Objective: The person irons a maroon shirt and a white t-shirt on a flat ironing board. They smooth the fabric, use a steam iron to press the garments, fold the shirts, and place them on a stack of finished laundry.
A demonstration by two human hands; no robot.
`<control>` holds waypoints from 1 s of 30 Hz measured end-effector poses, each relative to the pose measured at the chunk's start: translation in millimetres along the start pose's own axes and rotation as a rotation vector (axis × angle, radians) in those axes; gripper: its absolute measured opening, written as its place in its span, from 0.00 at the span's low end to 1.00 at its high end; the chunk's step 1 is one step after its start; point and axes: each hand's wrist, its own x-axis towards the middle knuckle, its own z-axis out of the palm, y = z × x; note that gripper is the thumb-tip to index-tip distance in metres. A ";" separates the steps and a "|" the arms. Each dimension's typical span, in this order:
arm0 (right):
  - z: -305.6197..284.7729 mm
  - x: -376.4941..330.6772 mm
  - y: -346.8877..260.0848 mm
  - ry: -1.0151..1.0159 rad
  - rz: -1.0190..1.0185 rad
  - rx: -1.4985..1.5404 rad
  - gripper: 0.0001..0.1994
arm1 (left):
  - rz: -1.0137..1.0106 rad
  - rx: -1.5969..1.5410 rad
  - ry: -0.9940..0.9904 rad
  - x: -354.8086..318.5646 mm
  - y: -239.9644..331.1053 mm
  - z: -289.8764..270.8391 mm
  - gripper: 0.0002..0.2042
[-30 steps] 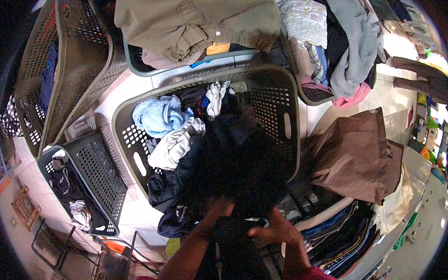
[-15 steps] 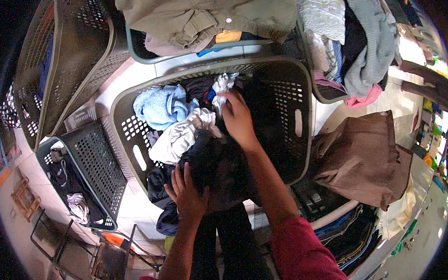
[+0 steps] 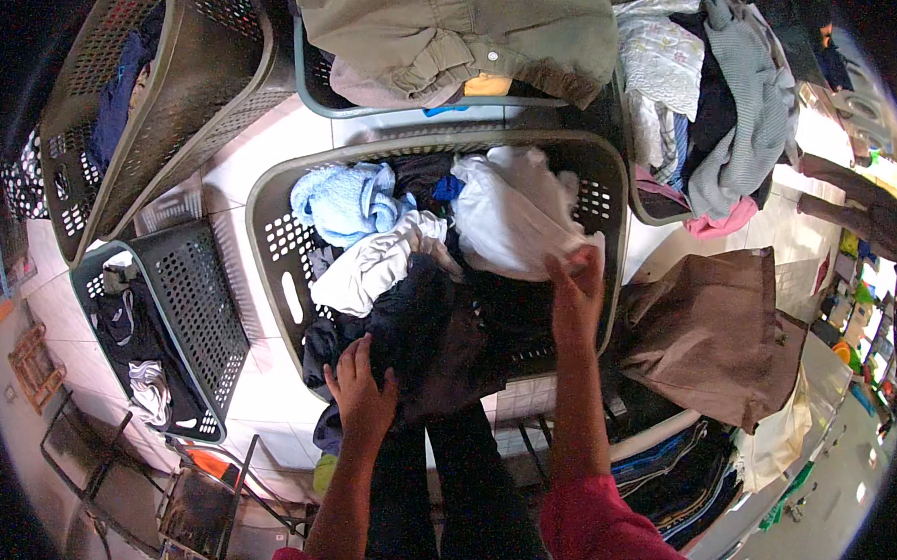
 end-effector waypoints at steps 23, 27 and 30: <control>-94.7 -181.2 -110.5 0.417 -0.266 -0.293 0.13 | 0.421 -0.513 0.114 40.1 63.5 -72.3 0.18; -58.1 -208.6 -134.5 0.574 -0.190 -0.254 0.18 | 0.415 -0.561 -0.064 -37.9 69.5 -93.4 0.26; -46.2 -237.0 -129.1 0.274 -0.240 -0.260 0.25 | 0.288 -0.583 -0.060 -70.5 57.1 -97.3 0.28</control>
